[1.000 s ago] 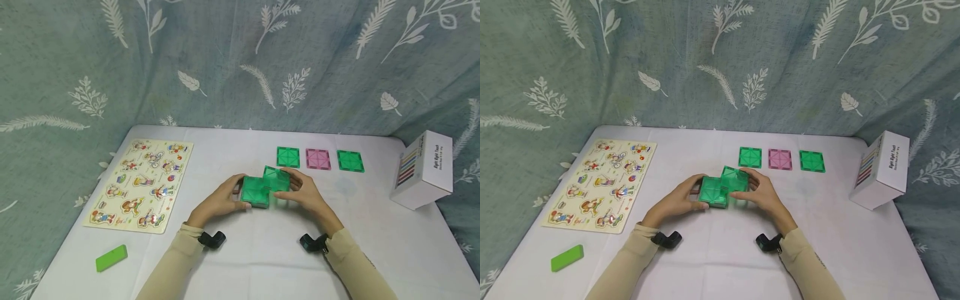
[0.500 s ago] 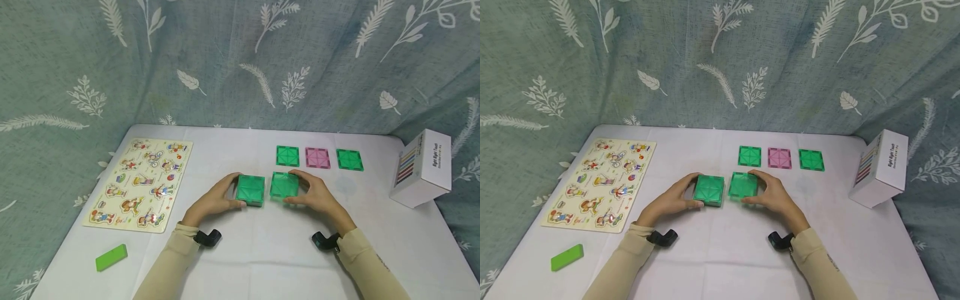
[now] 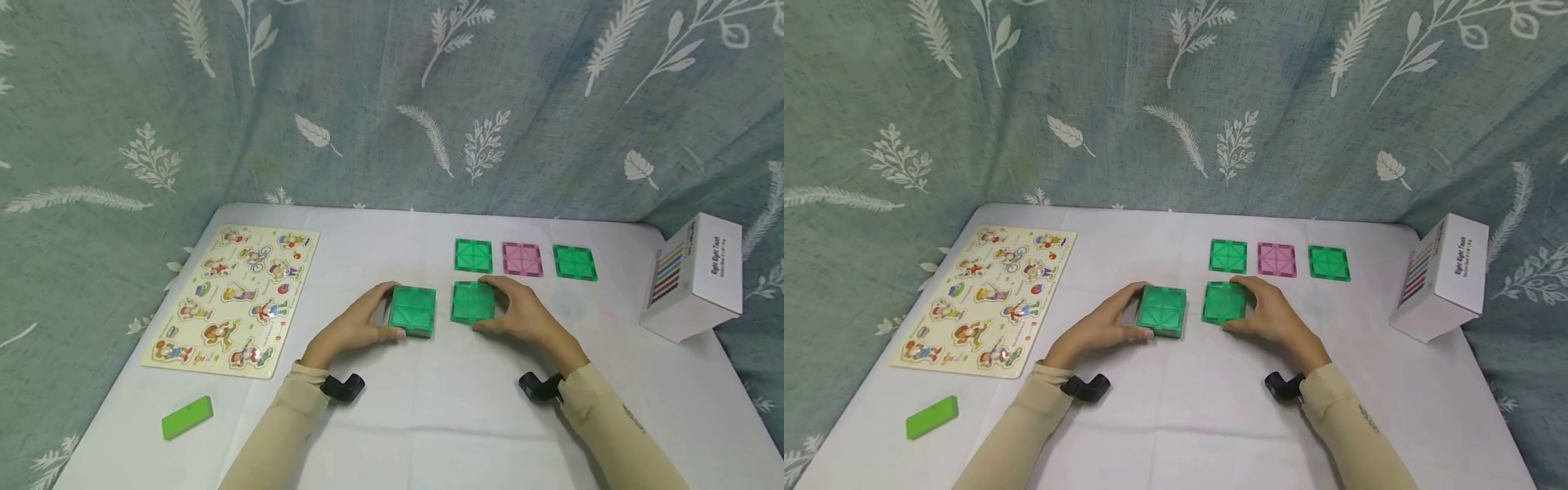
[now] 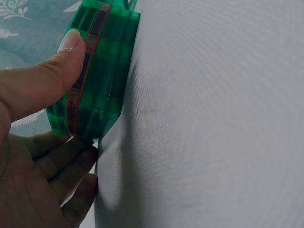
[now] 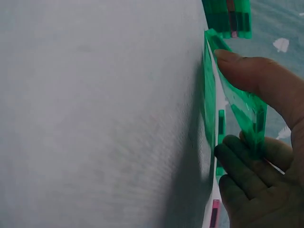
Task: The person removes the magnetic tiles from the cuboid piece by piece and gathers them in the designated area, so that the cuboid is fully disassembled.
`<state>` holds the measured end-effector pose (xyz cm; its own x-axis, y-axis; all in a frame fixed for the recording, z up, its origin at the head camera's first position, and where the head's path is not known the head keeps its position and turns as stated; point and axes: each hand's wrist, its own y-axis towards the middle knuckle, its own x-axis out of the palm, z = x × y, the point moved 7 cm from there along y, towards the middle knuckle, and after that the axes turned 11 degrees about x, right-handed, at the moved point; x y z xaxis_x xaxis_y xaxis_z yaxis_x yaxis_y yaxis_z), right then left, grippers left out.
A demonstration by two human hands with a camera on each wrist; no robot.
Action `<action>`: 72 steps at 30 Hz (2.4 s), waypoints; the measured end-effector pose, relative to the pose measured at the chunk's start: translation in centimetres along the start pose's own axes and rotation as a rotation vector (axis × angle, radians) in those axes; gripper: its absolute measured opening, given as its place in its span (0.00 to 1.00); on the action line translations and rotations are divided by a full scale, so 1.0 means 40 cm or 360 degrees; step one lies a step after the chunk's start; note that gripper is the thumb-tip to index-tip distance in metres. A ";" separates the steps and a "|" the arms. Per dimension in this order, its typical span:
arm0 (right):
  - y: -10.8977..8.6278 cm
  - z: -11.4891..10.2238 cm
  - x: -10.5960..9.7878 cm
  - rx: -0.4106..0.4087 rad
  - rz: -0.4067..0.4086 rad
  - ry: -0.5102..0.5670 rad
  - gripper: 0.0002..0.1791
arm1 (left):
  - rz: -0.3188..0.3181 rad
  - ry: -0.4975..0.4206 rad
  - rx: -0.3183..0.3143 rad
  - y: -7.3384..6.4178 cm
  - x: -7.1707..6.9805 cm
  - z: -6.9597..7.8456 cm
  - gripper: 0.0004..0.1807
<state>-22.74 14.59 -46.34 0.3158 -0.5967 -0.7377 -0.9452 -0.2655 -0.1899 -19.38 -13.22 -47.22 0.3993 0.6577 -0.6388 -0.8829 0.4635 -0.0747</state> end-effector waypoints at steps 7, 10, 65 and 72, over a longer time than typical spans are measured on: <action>0.011 -0.004 -0.001 0.0021 -0.0033 -0.0061 0.50 | -0.0001 0.0002 0.0023 0.003 -0.003 -0.003 0.53; 0.013 -0.005 0.000 0.0020 -0.0049 -0.0083 0.49 | 0.0006 -0.0003 0.0036 0.004 -0.004 -0.004 0.54; 0.008 -0.007 0.018 0.0110 -0.0158 -0.0126 0.53 | 0.0022 -0.0019 0.0017 -0.001 -0.001 -0.002 0.52; 0.002 0.003 0.017 0.0106 -0.0155 -0.0126 0.54 | 0.0016 -0.0025 0.0030 -0.001 0.000 0.003 0.52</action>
<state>-22.60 14.26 -46.91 0.4013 -0.5081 -0.7621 -0.9146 -0.2668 -0.3038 -19.33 -13.15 -47.14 0.3941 0.6716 -0.6274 -0.8824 0.4675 -0.0537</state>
